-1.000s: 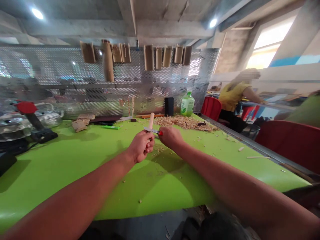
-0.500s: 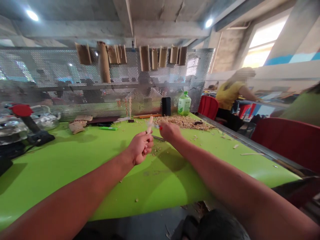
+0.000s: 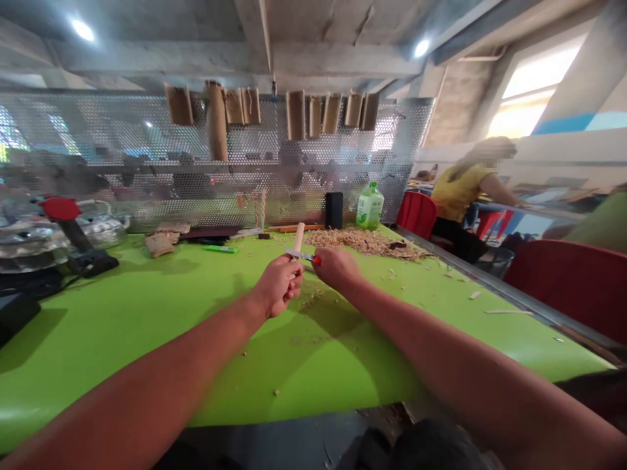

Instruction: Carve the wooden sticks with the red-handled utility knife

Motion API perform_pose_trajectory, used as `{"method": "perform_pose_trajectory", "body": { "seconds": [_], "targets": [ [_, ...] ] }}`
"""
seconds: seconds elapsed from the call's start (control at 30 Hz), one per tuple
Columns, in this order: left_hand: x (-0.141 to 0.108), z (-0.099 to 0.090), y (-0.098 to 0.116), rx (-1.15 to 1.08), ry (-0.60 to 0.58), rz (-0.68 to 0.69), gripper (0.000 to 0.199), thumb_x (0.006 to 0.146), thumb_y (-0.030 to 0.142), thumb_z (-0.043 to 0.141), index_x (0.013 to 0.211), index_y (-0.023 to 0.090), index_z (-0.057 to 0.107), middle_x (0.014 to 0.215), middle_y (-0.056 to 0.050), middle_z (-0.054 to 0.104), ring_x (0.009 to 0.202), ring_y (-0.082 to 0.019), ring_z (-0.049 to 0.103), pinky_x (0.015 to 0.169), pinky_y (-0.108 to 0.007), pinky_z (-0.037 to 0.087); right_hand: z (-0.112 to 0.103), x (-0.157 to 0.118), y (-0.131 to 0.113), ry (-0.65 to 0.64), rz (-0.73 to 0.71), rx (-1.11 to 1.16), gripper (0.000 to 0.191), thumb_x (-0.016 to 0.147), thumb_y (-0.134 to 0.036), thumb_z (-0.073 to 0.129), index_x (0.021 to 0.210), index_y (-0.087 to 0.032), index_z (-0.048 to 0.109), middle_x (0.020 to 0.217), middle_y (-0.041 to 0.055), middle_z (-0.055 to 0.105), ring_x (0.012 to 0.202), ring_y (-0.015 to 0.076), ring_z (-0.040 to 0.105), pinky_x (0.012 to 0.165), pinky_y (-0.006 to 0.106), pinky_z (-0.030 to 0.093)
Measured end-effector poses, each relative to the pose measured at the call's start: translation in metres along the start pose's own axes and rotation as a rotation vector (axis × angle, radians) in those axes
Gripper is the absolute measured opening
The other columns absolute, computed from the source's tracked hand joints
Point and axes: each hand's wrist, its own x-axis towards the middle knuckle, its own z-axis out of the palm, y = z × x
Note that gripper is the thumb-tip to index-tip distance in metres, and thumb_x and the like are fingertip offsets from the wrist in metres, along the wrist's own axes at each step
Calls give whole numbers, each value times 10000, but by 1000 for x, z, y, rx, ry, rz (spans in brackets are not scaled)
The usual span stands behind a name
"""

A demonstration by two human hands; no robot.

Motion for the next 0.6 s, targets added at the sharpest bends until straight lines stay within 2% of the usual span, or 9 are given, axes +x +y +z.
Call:
{"method": "perform_pose_trajectory", "body": {
  "seconds": [0.17,0.33,0.6],
  "targets": [
    [-1,6,-3,2,38,-7,112,770,115,535,722,169,451,629,56,420,381,-8,294,327,-148,174,-5,-5,0,0,-81,-43,309,932,-329,411,940,-210,696,873,89,732,744,184,644,624,254,371],
    [0,10,-3,13,77,-29,159,744,70,514,714,183,407,575,81,357,364,-7,269,338,-152,139,-2,0,3,9,-74,-54,290,927,-301,418,924,-210,694,882,92,739,753,193,660,618,258,381],
    [-6,15,1,25,47,-69,170,727,45,494,746,188,405,557,90,333,358,-8,251,341,-148,127,1,8,13,43,-52,-28,287,918,-280,425,956,-203,698,923,99,740,835,212,668,674,269,412]
  ]
}}
